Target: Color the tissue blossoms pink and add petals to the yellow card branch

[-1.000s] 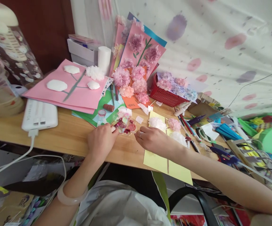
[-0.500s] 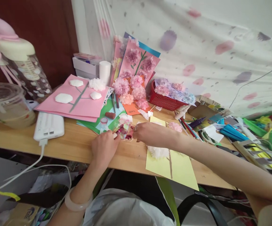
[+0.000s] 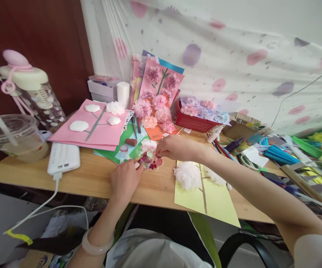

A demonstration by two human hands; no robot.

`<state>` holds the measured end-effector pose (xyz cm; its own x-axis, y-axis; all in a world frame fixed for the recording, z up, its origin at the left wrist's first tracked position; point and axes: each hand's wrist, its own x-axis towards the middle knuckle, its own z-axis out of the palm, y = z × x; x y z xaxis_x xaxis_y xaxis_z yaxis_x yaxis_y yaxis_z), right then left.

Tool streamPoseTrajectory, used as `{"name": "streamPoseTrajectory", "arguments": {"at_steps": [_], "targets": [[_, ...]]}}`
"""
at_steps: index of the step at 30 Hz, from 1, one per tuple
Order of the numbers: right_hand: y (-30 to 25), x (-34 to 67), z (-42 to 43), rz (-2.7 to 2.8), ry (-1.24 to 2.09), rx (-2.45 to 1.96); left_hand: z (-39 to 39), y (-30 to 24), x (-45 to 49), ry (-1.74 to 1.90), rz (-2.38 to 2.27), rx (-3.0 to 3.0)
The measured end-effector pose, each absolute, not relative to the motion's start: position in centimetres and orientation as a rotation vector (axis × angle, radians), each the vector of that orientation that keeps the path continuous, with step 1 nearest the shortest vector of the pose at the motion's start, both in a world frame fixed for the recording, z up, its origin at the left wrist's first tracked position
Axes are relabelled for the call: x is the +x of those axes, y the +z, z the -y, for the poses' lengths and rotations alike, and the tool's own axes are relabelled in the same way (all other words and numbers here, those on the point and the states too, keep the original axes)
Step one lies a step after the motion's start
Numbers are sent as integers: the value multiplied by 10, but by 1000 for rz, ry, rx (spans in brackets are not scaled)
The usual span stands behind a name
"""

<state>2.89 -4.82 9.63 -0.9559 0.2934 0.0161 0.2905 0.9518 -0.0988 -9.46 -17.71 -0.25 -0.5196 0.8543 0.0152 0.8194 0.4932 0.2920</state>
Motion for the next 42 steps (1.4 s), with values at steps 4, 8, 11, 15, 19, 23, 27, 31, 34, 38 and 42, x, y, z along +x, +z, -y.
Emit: {"name": "streamPoseTrajectory", "arguments": {"at_steps": [4, 8, 11, 15, 19, 23, 27, 31, 34, 38, 42], "targets": [[105, 42, 41, 3054, 382, -533, 178, -2, -95, 399, -2600, 1475], [100, 59, 35, 2741, 588, -770, 180, -3, -99, 461, -2577, 1515], [89, 69, 33, 2581, 775, -814, 180, -6, -101, 548, -2525, 1565], [84, 73, 40, 2512, 921, -799, 181, -7, -100, 674, -2457, 1656], [89, 70, 53, 2491, 994, -766, 185, -4, -97, 762, -2424, 1692], [93, 69, 60, 2475, 1012, -758, 190, -2, -96, 826, -2408, 1721], [95, 72, 62, 2465, 1037, -754, 192, -1, -97, 888, -2383, 1720], [97, 74, 60, 2471, 1011, -780, 192, 1, -97, 918, -2385, 1710], [97, 73, 63, 2489, 954, -744, 192, 2, -96, 890, -2393, 1735], [91, 65, 84, 2495, 912, -646, 194, 3, -90, 956, -2322, 1817], [80, 57, 105, 2537, 933, -396, 197, 7, -82, 1104, -2124, 1850]]}}
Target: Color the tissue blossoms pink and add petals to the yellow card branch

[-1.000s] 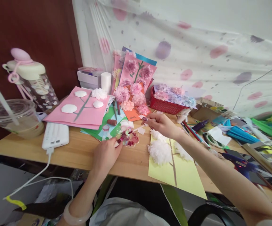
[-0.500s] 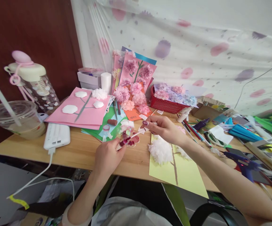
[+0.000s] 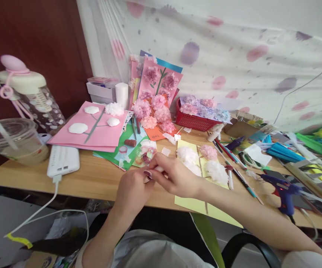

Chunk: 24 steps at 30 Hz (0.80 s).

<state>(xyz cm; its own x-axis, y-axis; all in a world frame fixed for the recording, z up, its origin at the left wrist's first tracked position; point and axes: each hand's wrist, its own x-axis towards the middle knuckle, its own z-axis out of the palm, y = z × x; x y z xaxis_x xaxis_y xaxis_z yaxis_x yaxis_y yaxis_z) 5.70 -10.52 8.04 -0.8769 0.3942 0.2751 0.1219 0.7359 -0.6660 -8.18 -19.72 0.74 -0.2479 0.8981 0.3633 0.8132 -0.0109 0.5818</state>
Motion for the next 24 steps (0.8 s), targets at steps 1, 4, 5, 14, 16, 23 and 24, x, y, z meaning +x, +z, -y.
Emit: {"name": "streamPoseTrajectory", "arguments": {"at_steps": [1, 4, 5, 14, 16, 23, 24], "targets": [[79, 57, 107, 2515, 913, -386, 198, 9, -81, 1129, -2107, 1846], [78, 59, 107, 2322, 821, -527, 200, 12, -80, 1157, -2142, 1796], [77, 61, 106, 2286, 814, -552, 200, 12, -79, 1141, -2124, 1781], [62, 66, 113, 2327, 952, -596, 200, 11, -68, 970, -1969, 1757], [60, 66, 114, 2330, 990, -606, 200, 12, -67, 953, -1969, 1766], [55, 72, 120, 2206, 1037, -688, 200, 17, -63, 788, -2037, 1840], [54, 73, 120, 2172, 1011, -723, 199, 18, -62, 776, -2058, 1834]]}}
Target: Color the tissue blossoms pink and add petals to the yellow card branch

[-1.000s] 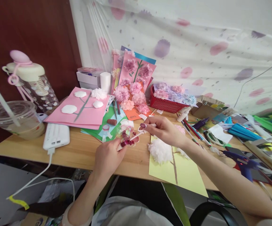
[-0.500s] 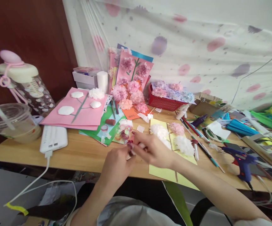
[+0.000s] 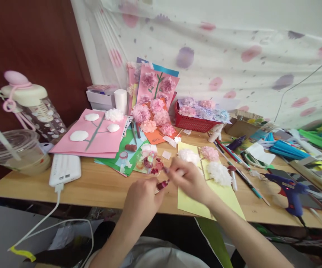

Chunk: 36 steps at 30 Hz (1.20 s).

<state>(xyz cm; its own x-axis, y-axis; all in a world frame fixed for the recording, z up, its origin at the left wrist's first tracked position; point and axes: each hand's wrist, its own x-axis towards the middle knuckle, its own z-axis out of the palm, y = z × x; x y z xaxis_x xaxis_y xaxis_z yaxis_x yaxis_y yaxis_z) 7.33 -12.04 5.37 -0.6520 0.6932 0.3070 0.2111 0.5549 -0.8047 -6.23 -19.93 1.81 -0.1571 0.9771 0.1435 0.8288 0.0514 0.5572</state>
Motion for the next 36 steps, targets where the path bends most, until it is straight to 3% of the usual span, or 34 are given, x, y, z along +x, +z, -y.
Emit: {"name": "streamPoseTrajectory", "arguments": {"at_steps": [12, 16, 19, 27, 31, 36], "targets": [[33, 81, 132, 2091, 1100, -781, 204, 23, -54, 532, -2059, 1815], [26, 84, 133, 1927, 985, -904, 204, 23, -53, 502, -2084, 1758], [23, 84, 135, 2045, 1129, -827, 205, 24, -51, 470, -2052, 1800], [25, 92, 131, 1954, 1146, -897, 204, 24, -58, 447, -2008, 1855], [30, 120, 103, 1709, 909, -1043, 204, 18, -91, 446, -2217, 1752], [26, 120, 91, 1608, 973, -1163, 191, 7, -115, 412, -2520, 1591]]}}
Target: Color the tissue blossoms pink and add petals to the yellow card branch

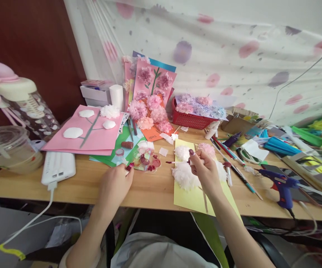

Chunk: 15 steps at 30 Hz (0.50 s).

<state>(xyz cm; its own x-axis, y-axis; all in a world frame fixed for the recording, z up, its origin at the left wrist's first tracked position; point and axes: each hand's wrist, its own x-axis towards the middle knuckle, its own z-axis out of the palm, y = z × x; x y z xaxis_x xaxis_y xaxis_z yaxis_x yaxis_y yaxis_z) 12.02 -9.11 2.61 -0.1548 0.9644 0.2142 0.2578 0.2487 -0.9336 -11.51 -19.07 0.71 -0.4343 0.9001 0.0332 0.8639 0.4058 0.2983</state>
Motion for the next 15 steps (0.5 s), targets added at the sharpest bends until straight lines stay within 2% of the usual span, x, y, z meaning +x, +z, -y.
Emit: {"name": "streamPoseTrajectory", "arguments": {"at_steps": [4, 15], "targets": [[23, 98, 94, 1715, 1016, -1216, 177, 1, -113, 370, -2560, 1551], [2, 74, 81, 1999, 819, -1290, 166, -3, -112, 368, -2577, 1471]]}}
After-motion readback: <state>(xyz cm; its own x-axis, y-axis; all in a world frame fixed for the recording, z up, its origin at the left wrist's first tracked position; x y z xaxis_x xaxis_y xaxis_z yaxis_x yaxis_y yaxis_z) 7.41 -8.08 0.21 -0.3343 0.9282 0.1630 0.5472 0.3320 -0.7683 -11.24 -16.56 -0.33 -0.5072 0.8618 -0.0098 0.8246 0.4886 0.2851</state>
